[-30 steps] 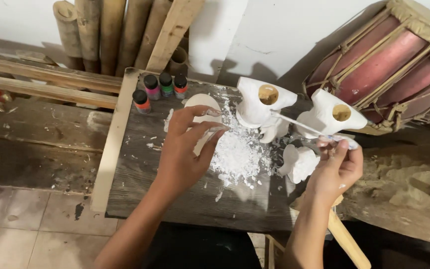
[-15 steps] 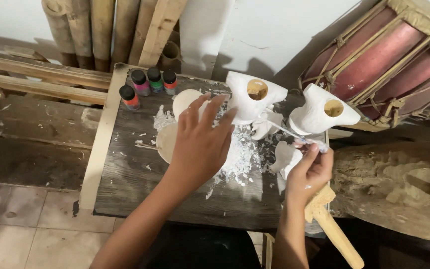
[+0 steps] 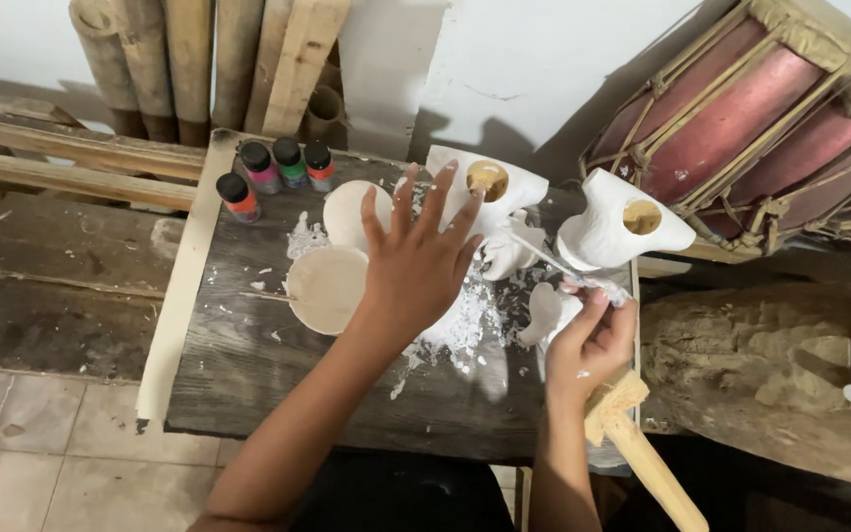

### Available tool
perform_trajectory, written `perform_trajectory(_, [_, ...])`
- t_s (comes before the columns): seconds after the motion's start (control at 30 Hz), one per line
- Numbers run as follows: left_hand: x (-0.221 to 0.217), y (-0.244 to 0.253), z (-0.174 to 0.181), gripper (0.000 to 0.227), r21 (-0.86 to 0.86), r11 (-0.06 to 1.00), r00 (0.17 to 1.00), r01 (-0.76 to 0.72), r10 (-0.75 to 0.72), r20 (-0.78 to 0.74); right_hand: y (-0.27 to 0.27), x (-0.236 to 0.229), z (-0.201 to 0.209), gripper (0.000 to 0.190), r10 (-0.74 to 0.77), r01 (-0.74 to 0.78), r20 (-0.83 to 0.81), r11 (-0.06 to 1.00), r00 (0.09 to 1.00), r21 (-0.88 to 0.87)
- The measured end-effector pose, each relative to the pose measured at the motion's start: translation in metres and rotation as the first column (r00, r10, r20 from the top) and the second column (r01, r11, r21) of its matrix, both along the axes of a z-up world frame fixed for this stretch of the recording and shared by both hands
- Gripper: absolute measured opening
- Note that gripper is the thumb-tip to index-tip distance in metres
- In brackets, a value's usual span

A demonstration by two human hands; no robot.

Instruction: Clean excess plaster from ceramic molds using a scraping tool and hands

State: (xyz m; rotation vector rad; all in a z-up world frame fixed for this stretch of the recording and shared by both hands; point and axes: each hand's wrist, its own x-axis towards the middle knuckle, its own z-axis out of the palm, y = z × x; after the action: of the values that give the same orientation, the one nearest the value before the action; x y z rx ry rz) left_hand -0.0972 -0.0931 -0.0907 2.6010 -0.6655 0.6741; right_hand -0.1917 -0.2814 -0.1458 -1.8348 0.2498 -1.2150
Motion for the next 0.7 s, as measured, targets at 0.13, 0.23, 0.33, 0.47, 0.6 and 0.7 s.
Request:
perform_trajectory(0.13, [0.001, -0.001, -0.006, 0.038, 0.009, 1.000, 1.000, 0.002, -0.002, 0.018, 0.002, 0.001, -0.001, 0.015, -0.005, 0.005, 0.013, 1.000, 1.000, 0.003])
perform_trajectory(0.23, [0.003, -0.002, -0.005, 0.037, -0.001, 1.000, 1.000, 0.001, -0.001, 0.023, 0.002, 0.003, -0.006, 0.015, -0.013, 0.013, 0.007, 1.000, 1.000, -0.026])
perform_trajectory(0.33, [0.002, -0.002, -0.005, 0.038, 0.009, 1.000, 1.000, 0.009, -0.010, 0.013, -0.003, 0.003, -0.013, 0.016, 0.006, -0.006, -0.024, 1.000, 1.000, -0.019])
perform_trajectory(0.47, [0.004, -0.002, -0.007, 0.039, -0.007, 0.999, 0.999, 0.035, -0.035, -0.026, 0.006, 0.016, 0.027, 0.018, -0.082, 0.079, -0.011, 0.979, 0.997, -0.189])
perform_trajectory(0.6, [0.004, -0.003, -0.010, 0.038, 0.019, 1.000, 1.000, 0.022, -0.022, -0.005, -0.010, 0.015, 0.028, 0.018, -0.120, 0.126, 0.040, 0.958, 0.992, -0.257])
perform_trajectory(0.7, [0.004, -0.002, -0.009, 0.040, 0.011, 1.000, 0.999, 0.029, -0.028, -0.039, -0.007, 0.013, 0.030, 0.020, -0.110, 0.117, 0.044, 0.963, 0.993, -0.242])
